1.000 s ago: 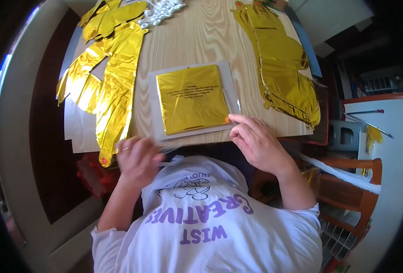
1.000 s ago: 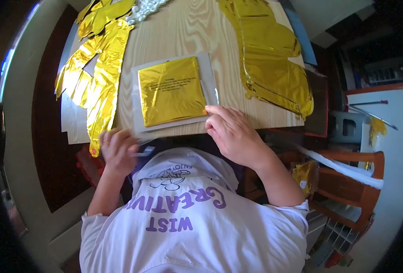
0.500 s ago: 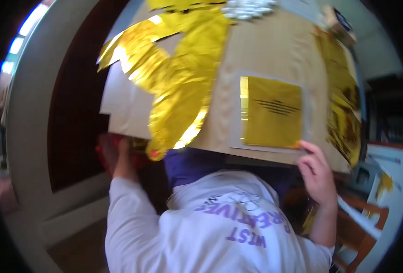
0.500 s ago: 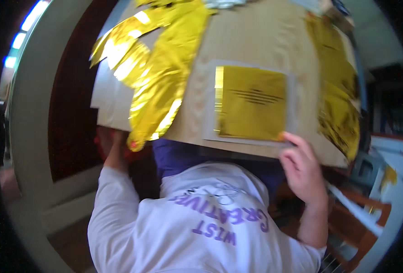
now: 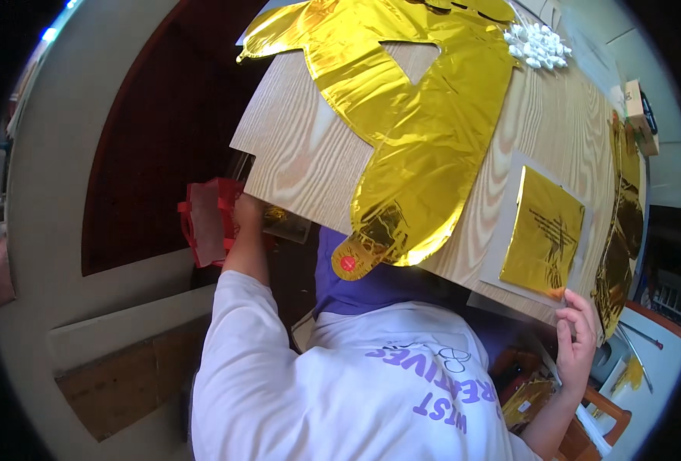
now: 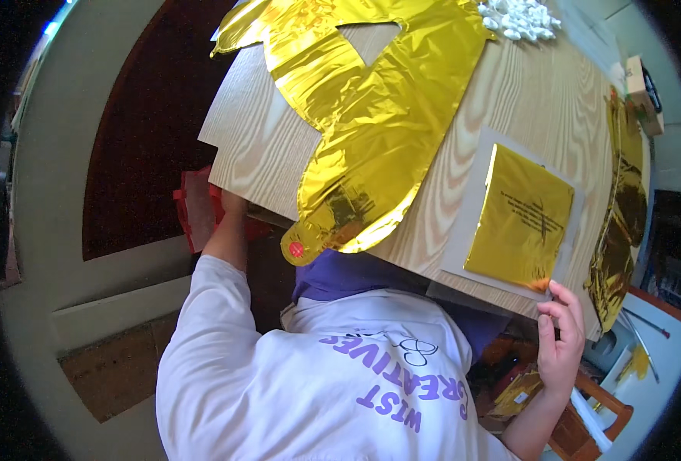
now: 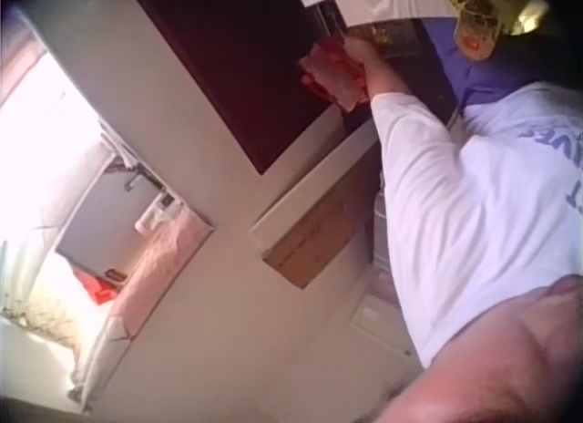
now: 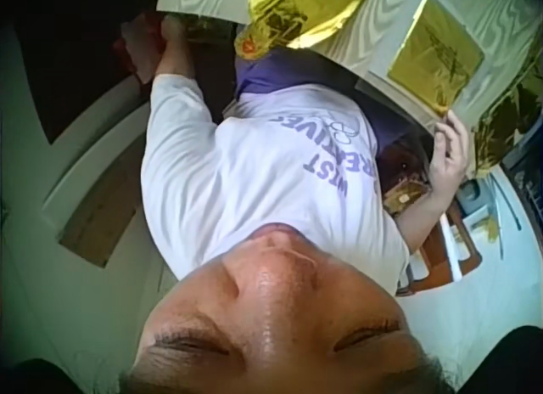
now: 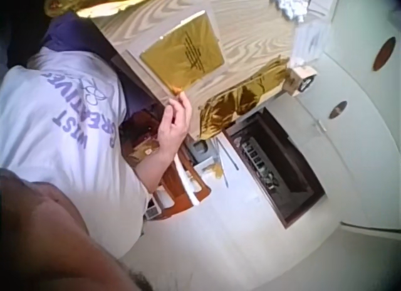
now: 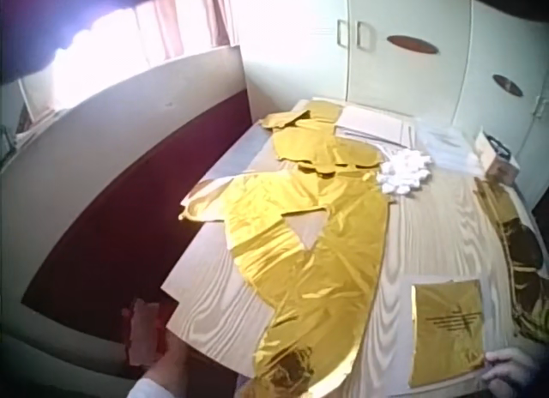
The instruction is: Folding gold foil star-shaped balloons and placing them on card backings.
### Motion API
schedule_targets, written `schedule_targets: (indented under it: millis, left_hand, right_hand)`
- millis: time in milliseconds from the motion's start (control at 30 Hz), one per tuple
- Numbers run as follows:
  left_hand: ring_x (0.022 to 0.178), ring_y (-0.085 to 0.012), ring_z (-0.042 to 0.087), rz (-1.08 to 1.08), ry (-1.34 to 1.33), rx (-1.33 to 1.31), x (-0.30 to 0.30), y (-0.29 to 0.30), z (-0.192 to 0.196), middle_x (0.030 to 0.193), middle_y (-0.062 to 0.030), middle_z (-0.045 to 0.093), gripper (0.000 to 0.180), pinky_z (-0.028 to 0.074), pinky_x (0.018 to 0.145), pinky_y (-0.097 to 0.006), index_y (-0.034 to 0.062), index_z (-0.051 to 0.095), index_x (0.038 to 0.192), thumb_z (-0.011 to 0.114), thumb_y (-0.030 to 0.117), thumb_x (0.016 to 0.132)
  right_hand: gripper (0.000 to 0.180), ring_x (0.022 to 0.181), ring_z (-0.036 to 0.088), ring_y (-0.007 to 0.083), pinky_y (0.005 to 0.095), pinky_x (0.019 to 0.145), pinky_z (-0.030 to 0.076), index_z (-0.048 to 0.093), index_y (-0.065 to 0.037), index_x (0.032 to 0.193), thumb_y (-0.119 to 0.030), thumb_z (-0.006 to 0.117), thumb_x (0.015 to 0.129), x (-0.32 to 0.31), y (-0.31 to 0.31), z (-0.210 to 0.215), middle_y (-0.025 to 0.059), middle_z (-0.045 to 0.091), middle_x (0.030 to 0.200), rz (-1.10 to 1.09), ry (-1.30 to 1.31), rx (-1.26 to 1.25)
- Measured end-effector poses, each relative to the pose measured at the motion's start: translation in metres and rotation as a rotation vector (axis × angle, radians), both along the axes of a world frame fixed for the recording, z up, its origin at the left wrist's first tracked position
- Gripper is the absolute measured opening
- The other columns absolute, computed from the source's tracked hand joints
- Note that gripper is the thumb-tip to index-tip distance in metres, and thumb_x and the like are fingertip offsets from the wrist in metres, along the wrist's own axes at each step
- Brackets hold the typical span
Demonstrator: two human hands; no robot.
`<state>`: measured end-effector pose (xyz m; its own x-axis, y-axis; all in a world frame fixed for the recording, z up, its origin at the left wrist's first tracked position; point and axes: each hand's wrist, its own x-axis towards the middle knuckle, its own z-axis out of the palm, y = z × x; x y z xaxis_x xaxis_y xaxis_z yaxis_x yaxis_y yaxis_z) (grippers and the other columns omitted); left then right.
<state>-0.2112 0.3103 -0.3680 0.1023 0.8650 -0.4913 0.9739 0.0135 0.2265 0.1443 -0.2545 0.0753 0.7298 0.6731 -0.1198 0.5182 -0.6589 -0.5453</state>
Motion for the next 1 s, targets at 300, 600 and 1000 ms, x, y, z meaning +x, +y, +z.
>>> schedule_targets:
  millis: [300, 600, 1000]
  left_hand:
    - [0.106, -0.0297, 0.065, 0.297, -0.597, -0.397, -0.064, -0.006, 0.041, 0.130, -0.0120, 0.062, 0.068, 0.052, 0.089, -0.050, 0.0081, 0.052, 0.142, 0.059, 0.055, 0.094]
    - [0.111, -0.0336, 0.064, -0.267, -0.144, -0.187, -0.021, -0.023, 0.072, 0.120, -0.0156, 0.066, 0.066, 0.052, 0.093, -0.047, 0.0125, 0.057, 0.132, 0.075, 0.048, 0.080]
    - [0.083, -0.0276, 0.061, -1.434, -0.902, 0.442, 0.151, -0.300, 0.396, 0.096, -0.0059, 0.066, 0.037, 0.047, 0.074, -0.040, 0.0115, 0.067, 0.098, 0.083, 0.031, 0.071]
  right_hand:
    - [0.013, 0.115, 0.062, 0.0330, 0.0388, 0.099, 0.048, 0.068, 0.001, 0.100, -0.002, 0.068, 0.087, 0.000, -0.008, -0.011, 0.0173, 0.064, 0.124, 0.092, -0.092, 0.134]
    - [0.018, 0.117, 0.059, 0.0342, 0.0415, 0.099, 0.048, 0.069, -0.001, 0.101, -0.004, 0.071, 0.084, 0.003, -0.022, -0.017, 0.0154, 0.064, 0.124, 0.237, -0.283, 0.238]
    - [0.059, 0.126, 0.053, 0.0303, 0.0476, 0.110, 0.040, 0.058, -0.006, 0.133, -0.017, 0.078, 0.078, -0.001, -0.037, -0.064, 0.0134, 0.056, 0.137, 0.329, -0.736, 0.061]
